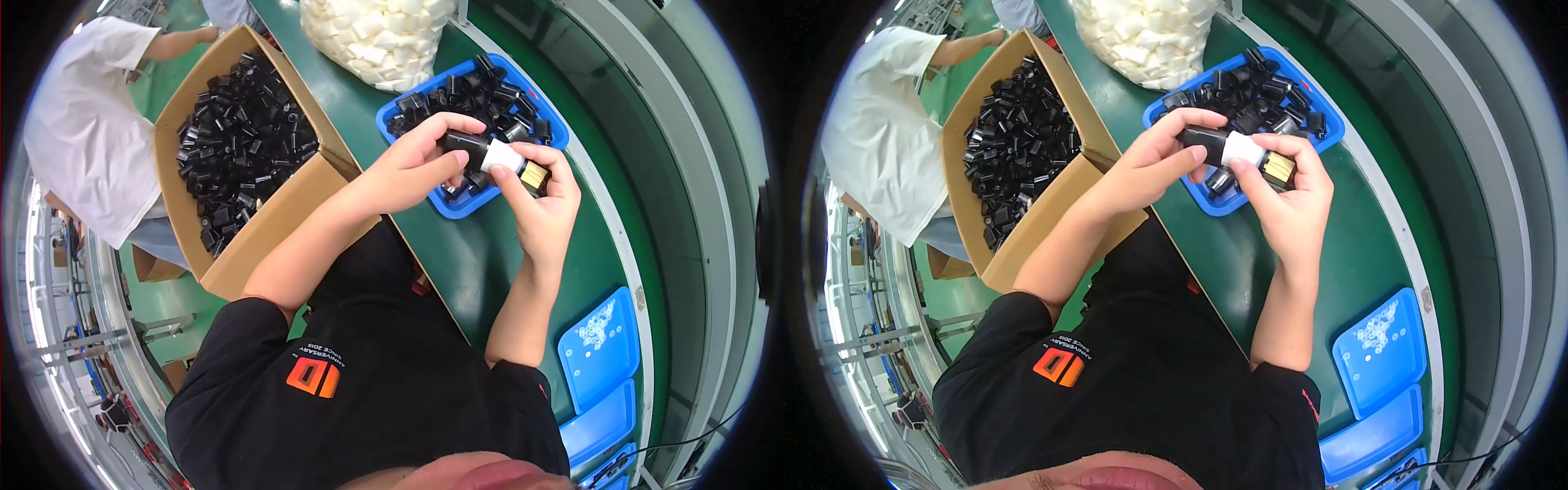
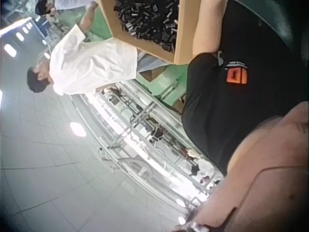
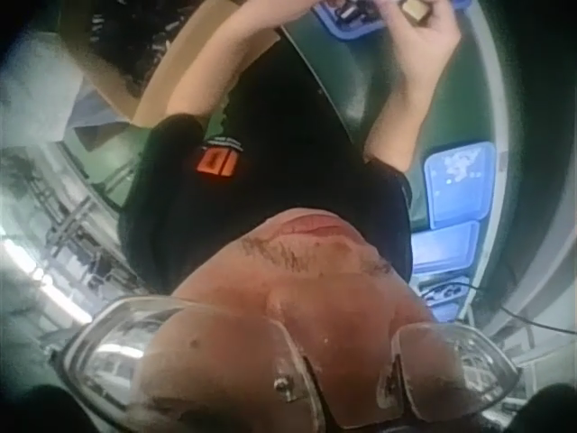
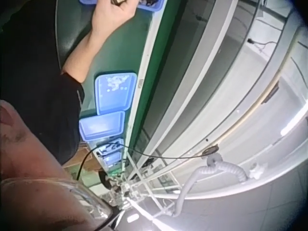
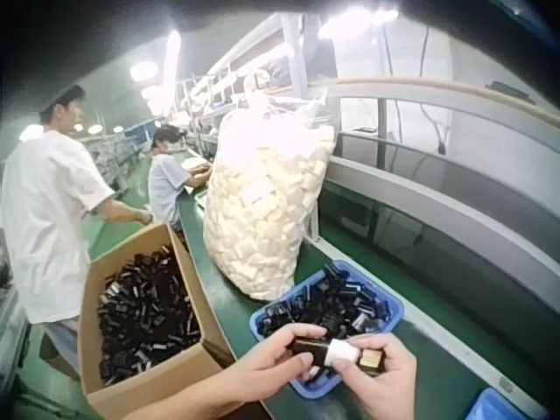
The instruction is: The person assembles an electronic device by hand, taking small plastic components and internal modules from a cardboard box and a blue tray and fitting them into a plastic casing.
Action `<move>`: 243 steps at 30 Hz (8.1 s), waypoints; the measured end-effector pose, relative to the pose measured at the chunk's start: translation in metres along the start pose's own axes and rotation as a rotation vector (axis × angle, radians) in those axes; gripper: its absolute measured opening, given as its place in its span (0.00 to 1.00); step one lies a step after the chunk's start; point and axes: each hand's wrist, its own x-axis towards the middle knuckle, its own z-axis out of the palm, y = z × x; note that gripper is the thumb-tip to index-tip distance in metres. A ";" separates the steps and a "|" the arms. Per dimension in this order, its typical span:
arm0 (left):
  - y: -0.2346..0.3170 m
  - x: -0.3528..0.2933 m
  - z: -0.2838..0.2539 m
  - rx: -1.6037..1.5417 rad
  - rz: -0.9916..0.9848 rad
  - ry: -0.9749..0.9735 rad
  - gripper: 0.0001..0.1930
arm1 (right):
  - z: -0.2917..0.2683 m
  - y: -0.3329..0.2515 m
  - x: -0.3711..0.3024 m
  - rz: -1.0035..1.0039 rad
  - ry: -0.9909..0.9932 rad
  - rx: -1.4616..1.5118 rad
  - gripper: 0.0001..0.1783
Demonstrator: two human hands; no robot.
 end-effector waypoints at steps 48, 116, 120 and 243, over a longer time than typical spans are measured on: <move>-0.010 0.000 0.016 0.109 0.101 0.041 0.18 | -0.016 0.017 0.007 0.140 -0.084 0.169 0.18; 0.018 0.008 0.067 0.821 0.763 0.077 0.25 | 0.007 0.087 0.007 0.068 -0.482 1.456 0.15; 0.022 0.006 0.067 0.826 0.722 0.058 0.24 | 0.002 0.089 0.007 0.079 -0.471 1.432 0.15; 0.036 -0.099 -0.095 0.447 0.169 0.518 0.17 | -0.089 0.139 0.202 0.424 -0.103 0.943 0.10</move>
